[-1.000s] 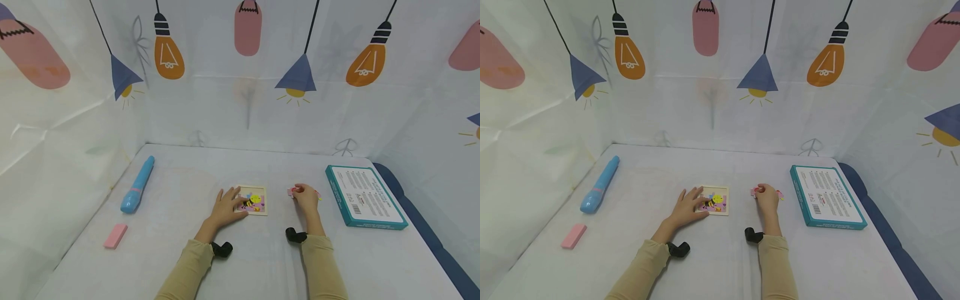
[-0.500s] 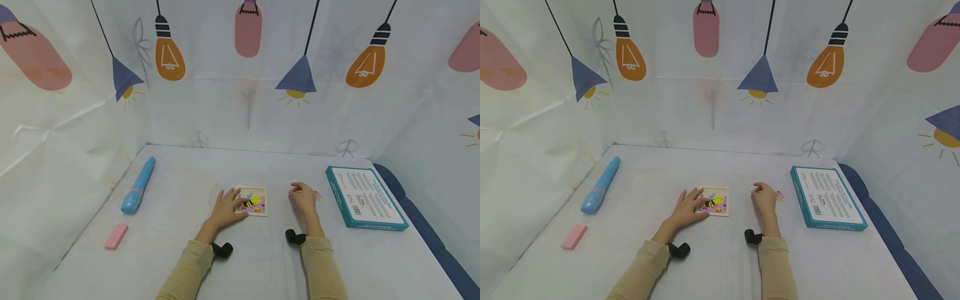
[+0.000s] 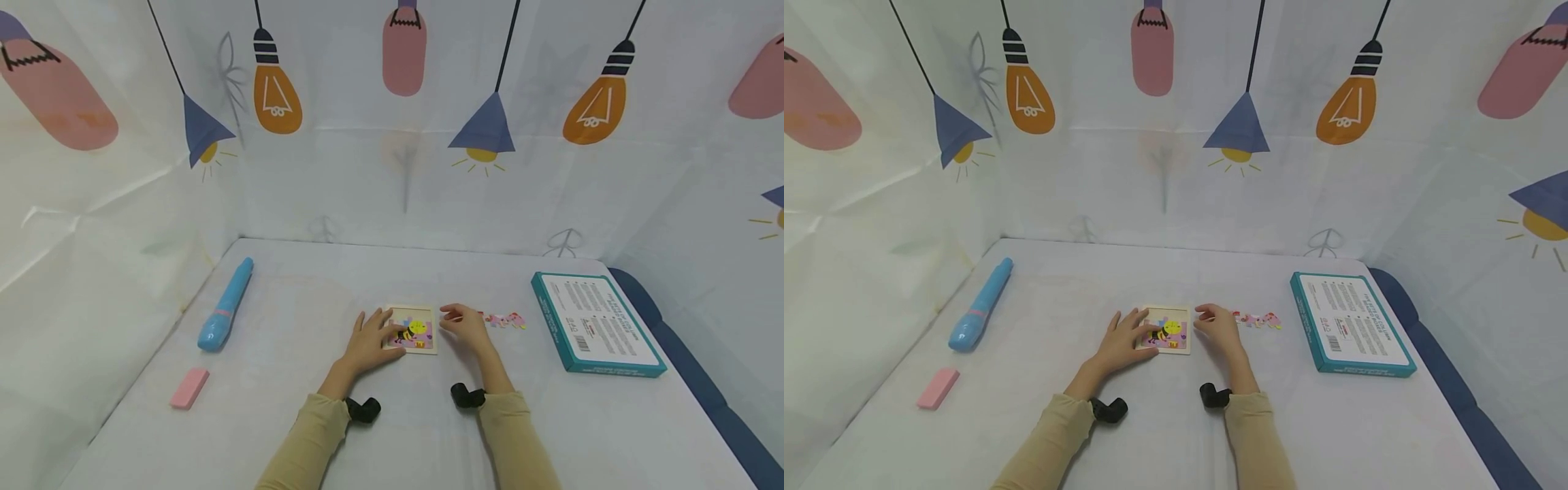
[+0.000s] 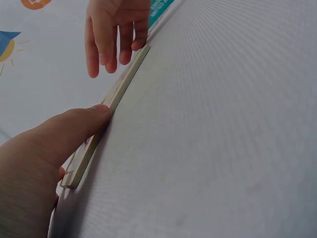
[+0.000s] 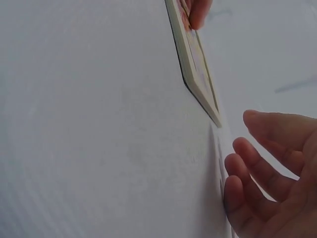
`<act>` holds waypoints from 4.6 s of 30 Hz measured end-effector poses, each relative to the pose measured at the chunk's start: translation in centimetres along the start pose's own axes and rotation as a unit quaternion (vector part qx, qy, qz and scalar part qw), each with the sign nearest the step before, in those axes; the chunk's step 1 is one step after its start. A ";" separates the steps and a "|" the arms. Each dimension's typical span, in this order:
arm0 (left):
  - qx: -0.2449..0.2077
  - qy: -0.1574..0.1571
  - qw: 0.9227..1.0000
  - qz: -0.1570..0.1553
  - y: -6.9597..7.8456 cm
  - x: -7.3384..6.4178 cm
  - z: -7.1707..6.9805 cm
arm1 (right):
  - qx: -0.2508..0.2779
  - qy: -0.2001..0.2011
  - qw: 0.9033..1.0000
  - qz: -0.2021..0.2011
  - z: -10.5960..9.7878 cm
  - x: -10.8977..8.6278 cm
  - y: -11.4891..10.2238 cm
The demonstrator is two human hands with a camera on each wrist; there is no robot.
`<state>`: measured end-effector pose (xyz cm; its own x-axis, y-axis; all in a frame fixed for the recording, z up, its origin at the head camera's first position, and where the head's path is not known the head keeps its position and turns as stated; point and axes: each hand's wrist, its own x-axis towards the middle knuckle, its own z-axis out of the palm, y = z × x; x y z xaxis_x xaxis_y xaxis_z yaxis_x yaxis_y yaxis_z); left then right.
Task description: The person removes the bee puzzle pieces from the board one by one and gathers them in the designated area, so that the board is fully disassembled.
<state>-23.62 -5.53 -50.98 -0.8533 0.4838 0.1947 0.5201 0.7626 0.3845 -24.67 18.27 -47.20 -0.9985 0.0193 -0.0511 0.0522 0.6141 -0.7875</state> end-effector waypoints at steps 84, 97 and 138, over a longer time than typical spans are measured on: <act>-0.007 -0.016 1.000 0.000 0.1 0.1 -0.2 | -0.046 0.087 0.977 0.187 -10.0 -4.1 6.3; -0.006 -0.017 1.000 -0.002 0.2 0.1 -0.3 | 0.026 0.142 0.976 0.162 -9.3 -3.6 5.0; -0.018 0.007 1.000 -0.005 0.2 0.2 -0.3 | -0.014 -0.062 0.996 -0.056 3.0 -0.4 -3.3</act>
<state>-23.68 -5.43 -50.66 -0.8595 0.4693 0.2027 0.5092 0.7516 0.4193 -24.36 13.86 -46.40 -0.9882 -0.1479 -0.0406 -0.0624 0.6294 -0.7746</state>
